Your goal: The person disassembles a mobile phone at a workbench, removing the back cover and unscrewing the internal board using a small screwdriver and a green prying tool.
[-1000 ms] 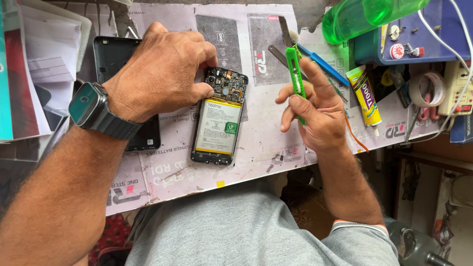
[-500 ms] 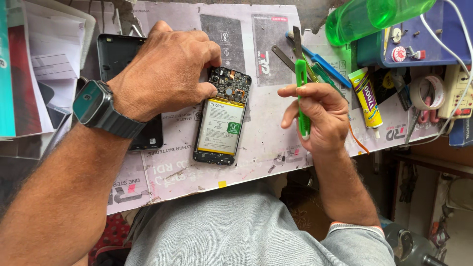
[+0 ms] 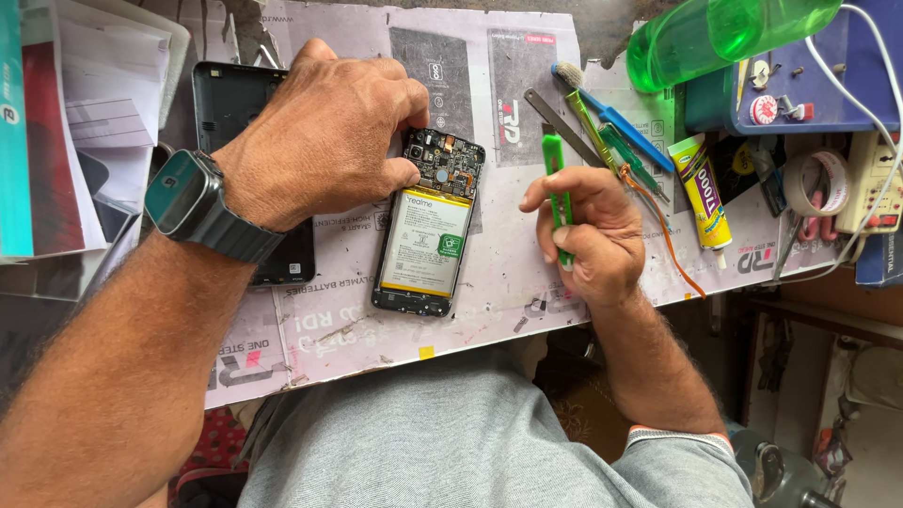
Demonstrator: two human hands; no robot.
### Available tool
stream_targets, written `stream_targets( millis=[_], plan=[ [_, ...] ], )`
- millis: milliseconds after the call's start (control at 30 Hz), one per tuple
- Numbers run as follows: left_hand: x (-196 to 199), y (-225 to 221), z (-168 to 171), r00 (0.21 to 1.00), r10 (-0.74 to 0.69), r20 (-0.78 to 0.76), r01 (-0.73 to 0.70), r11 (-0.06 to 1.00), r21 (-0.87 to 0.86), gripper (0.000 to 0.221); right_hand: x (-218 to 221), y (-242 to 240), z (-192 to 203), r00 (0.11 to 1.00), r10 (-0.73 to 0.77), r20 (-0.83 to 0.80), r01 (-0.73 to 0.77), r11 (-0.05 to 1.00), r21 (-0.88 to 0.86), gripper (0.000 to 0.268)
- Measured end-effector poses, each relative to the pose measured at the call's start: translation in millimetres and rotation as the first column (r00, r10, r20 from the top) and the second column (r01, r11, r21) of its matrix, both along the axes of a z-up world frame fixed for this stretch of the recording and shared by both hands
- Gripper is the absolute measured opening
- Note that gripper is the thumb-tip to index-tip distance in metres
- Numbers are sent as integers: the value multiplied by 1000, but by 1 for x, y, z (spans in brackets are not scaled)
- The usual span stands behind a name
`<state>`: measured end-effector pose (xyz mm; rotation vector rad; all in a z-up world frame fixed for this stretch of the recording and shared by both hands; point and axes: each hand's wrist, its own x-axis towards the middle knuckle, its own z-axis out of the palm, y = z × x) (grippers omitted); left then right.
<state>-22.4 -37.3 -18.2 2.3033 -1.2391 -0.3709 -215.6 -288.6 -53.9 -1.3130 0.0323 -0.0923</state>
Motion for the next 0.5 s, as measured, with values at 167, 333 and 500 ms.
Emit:
stream_targets(
  millis=[167,333,500],
  plan=[
    [1,1,0,1000,-10,0,10,1000,-12,33,2,2,2,997,67,-36,-67,998,-1,56],
    [1,1,1,1000,-10,11,10,1000,5,31,3,9,14,968,221,-120,-231,970,-74,54],
    [2,1,3,1000,-22,13,22,1000,-9,32,2,9,13,961,249,-123,-266,952,-150,51]
  ],
)
